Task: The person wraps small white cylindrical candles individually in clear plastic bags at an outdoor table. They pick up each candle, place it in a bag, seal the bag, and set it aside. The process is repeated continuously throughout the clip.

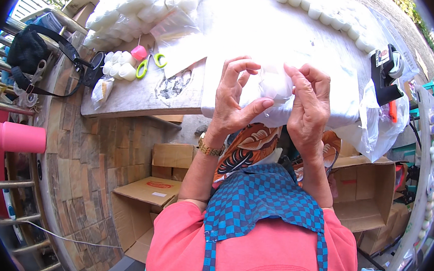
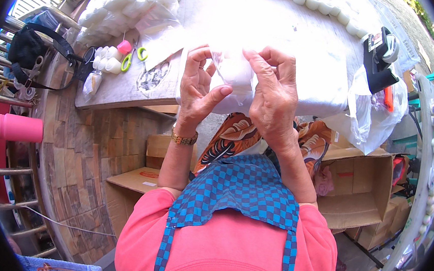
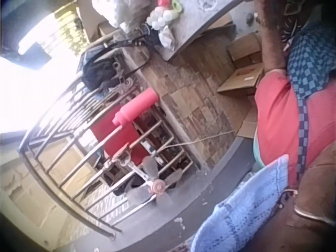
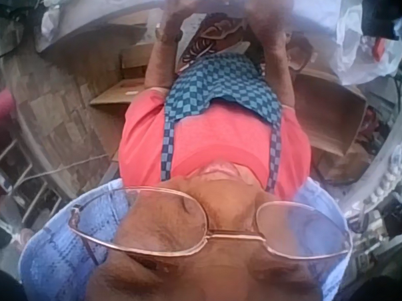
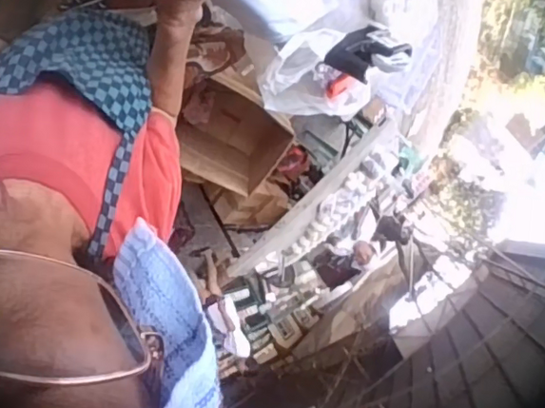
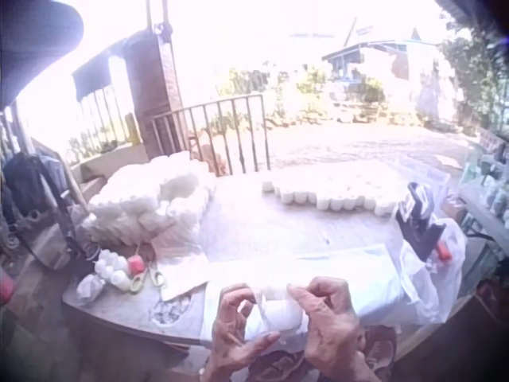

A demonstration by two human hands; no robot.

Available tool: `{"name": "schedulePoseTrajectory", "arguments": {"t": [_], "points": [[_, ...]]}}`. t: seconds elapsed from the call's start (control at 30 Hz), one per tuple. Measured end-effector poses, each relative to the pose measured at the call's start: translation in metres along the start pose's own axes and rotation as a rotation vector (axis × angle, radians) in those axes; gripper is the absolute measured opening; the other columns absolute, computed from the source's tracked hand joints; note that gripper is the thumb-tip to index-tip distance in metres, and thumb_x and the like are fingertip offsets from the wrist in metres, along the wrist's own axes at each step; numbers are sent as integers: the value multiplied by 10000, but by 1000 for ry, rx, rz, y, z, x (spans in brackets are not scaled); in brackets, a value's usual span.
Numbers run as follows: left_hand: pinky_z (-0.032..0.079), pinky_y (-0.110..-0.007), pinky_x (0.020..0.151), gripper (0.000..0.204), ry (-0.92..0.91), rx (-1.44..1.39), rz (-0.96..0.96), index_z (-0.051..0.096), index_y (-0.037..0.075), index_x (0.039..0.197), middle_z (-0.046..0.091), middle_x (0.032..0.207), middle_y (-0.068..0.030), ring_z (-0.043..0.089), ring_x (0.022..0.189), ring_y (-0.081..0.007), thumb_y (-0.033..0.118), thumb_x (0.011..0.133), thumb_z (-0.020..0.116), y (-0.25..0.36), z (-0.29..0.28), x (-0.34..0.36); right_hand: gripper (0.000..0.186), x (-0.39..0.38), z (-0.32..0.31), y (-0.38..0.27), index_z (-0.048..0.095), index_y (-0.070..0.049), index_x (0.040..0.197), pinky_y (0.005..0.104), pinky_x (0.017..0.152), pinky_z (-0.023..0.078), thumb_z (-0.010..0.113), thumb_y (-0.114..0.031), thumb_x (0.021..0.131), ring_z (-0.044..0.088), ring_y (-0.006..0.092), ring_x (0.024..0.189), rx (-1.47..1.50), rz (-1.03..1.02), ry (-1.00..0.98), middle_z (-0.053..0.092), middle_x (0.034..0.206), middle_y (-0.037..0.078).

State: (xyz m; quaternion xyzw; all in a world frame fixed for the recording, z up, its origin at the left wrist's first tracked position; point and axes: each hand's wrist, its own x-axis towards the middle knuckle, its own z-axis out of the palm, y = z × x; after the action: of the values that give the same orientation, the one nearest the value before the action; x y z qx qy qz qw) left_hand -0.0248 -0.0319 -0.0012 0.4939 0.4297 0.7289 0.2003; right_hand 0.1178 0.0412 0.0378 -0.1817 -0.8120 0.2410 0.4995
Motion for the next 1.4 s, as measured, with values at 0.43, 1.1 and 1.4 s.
{"name": "schedulePoseTrajectory", "arguments": {"t": [0.43, 1.1, 1.4], "points": [[339, -405, 1118, 605, -120, 263, 116, 570, 5, 1290, 423, 1330, -116, 443, 1271, -237, 156, 766, 835, 12, -9, 3, 435, 15, -3, -5, 695, -19, 1102, 382, 727, 517, 643, 81, 683, 591, 269, 900, -157, -229, -104, 598, 1058, 114], [443, -442, 976, 449, -88, 611, 358, 726, 154, 1125, 646, 1180, -72, 610, 970, -243, 164, 688, 829, 27, -4, 11, 351, 4, -20, -21, 721, -77, 1087, 422, 922, 511, 631, 93, 794, 594, 320, 1156, 26, -62, -178, 589, 1255, 197], [344, -485, 1073, 436, -86, 763, 375, 756, 195, 1083, 649, 1178, -37, 593, 1013, -227, 120, 661, 830, 34, 0, 10, 187, 4, -12, -16, 686, -74, 960, 395, 898, 509, 753, -5, 799, 605, 259, 1039, 147, -57, -34, 597, 1203, 150]]}}
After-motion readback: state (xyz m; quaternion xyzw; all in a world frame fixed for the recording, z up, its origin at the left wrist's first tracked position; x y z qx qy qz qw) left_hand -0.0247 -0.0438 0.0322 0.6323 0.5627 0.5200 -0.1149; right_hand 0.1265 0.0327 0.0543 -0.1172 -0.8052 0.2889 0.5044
